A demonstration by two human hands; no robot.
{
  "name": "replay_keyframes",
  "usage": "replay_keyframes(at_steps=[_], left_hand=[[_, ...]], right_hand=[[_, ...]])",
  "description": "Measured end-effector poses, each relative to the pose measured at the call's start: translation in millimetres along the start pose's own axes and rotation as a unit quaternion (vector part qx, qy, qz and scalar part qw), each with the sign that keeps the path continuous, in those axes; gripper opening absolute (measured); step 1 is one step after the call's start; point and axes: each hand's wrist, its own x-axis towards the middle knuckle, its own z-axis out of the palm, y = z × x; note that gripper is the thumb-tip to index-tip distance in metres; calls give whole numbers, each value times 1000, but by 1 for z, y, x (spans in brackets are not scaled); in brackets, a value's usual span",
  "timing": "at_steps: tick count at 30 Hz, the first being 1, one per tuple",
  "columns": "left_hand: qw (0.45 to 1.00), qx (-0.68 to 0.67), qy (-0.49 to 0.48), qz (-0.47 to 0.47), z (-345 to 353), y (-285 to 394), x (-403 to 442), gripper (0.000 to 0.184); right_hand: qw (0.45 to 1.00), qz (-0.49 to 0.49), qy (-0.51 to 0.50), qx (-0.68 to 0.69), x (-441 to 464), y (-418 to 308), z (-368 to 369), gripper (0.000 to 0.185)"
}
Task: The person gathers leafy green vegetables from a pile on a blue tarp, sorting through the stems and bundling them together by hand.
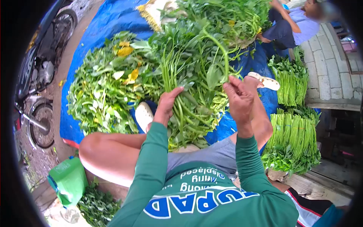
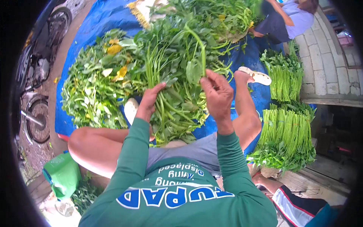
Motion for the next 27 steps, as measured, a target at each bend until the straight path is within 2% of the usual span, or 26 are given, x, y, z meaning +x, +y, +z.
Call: replay_keyframes(at_steps=[2,3,6,7,10,11,12,14,20,21,24,26,27], left_hand=[[1000,-10,9,-18,-9,-18,6,32],[999,-17,12,-24,-13,-23,12,32],[993,-79,-18,-82,-31,-44,19,35],[994,-63,-8,-92,-34,-53,14,35],[996,-19,16,-81,-39,-51,22,35],[994,-22,13,-106,-44,-56,19,34],[992,-24,3,-122,-43,-52,23,34],[990,-64,-17,-121,-35,-51,19,31],[990,-68,-6,-121,-39,-61,26,30],[991,-68,-4,-119,-37,-61,25,32],[991,-59,-2,-123,-40,-62,22,33],[985,-85,-38,-146,-50,-69,25,37],[981,-105,-52,-158,-52,-70,25,38]], right_hand=[[1000,-30,-7,-7,3,-7,-2,28],[1000,-16,-7,7,1,-9,-2,28],[995,-39,-44,-86,4,-20,9,28],[999,0,-46,-27,4,-7,9,29],[988,-115,-34,-102,6,-12,14,29],[985,-82,-19,-151,7,-13,16,29],[996,-63,-6,-62,11,-2,22,27],[949,-171,-6,-266,18,1,17,26],[910,-224,10,-349,28,46,31,28],[925,-193,4,-327,20,48,41,23],[947,-65,-144,-281,-16,90,61,25],[941,152,-210,-215,-49,135,69,33],[938,177,-210,-212,-55,146,67,35]])
